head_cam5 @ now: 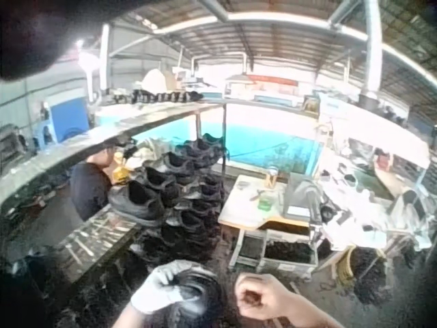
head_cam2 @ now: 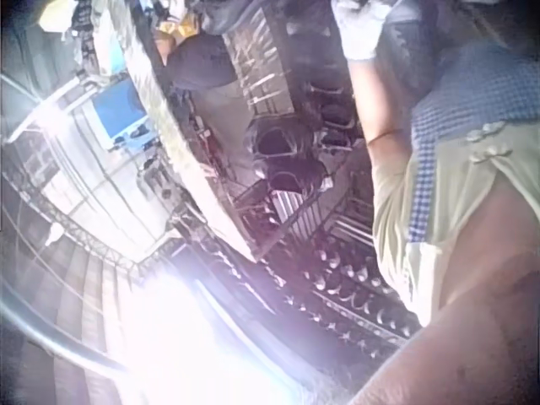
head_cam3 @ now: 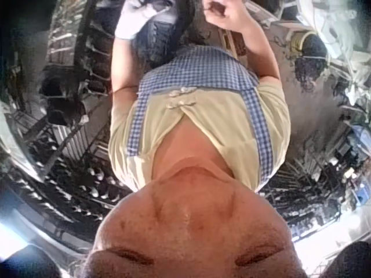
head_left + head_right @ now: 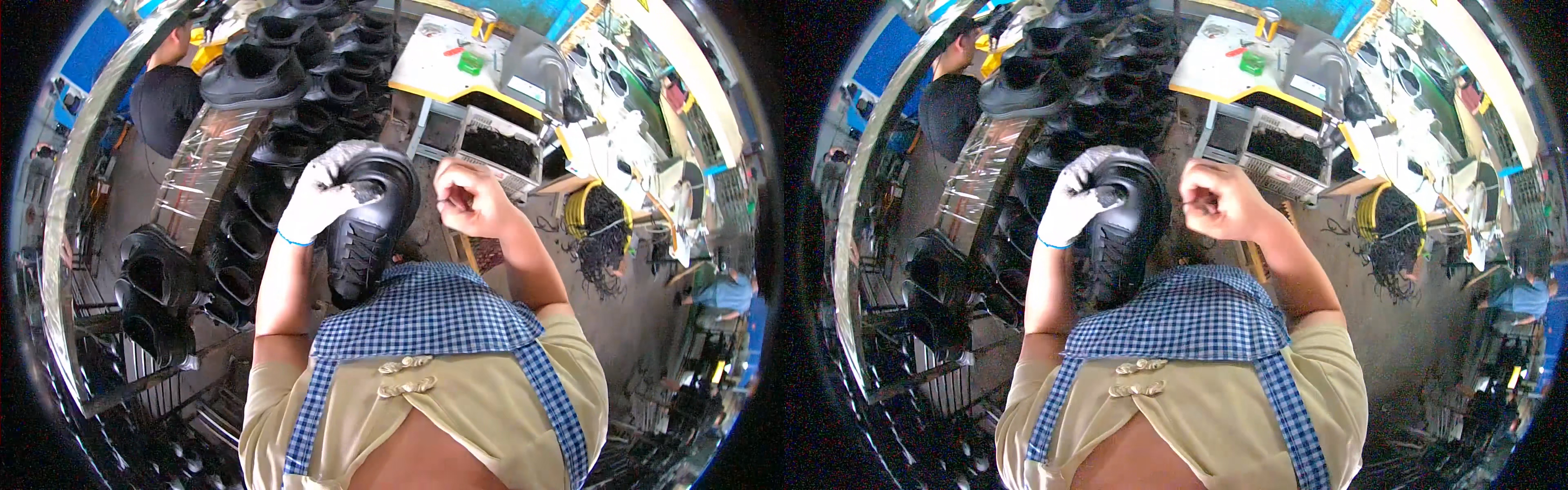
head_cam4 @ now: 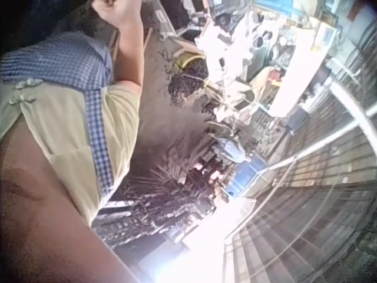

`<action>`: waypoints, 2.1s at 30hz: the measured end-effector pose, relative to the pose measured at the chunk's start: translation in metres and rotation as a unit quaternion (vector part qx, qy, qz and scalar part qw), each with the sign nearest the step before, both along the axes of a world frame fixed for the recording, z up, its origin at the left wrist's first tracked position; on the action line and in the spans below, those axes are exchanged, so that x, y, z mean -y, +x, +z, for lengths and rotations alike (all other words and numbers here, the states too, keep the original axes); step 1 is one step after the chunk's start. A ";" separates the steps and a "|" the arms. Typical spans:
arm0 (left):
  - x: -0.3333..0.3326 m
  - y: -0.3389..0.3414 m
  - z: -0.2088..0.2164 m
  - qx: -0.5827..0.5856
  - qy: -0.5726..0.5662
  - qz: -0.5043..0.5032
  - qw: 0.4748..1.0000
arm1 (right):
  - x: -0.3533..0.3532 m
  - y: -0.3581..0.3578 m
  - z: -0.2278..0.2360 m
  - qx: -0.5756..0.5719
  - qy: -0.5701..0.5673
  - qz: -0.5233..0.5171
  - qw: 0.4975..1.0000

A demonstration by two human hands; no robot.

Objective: The person uses a small metal tool to scrape and clean the seams and edges of black shoes. They pick up shoes from a metal rack, perform the scraping action on various parts of the shoe, and then place them back on the rack. The process is repeated for multiple shoes in a factory setting.

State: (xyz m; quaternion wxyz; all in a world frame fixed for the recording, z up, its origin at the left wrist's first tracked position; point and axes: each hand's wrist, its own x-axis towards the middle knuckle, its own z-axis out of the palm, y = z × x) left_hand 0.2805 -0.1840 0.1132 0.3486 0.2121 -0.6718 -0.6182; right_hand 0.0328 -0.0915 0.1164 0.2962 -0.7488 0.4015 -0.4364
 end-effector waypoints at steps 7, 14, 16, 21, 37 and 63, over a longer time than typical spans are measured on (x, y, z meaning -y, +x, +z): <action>0.041 0.005 -0.031 -0.270 0.209 0.239 0.909 | -0.009 -0.042 -0.118 0.046 0.176 -0.140 0.973; 0.025 -0.038 -0.074 -0.336 0.443 0.171 0.813 | -0.020 -0.020 -0.066 0.349 0.151 -0.066 0.923; 0.010 -0.052 -0.091 -0.319 0.464 0.154 0.812 | -0.009 -0.026 -0.067 0.291 0.072 -0.122 0.946; -0.009 -0.055 -0.136 -0.244 0.562 0.084 0.786 | -0.009 -0.020 -0.045 0.303 0.037 -0.179 0.935; -0.019 -0.044 -0.026 0.001 0.087 0.002 0.996 | 0.019 0.011 -0.047 0.060 0.090 -0.145 0.983; -0.031 -0.073 -0.080 0.210 -0.185 0.036 0.959 | -0.005 -0.026 -0.057 -0.371 -0.149 -0.225 0.888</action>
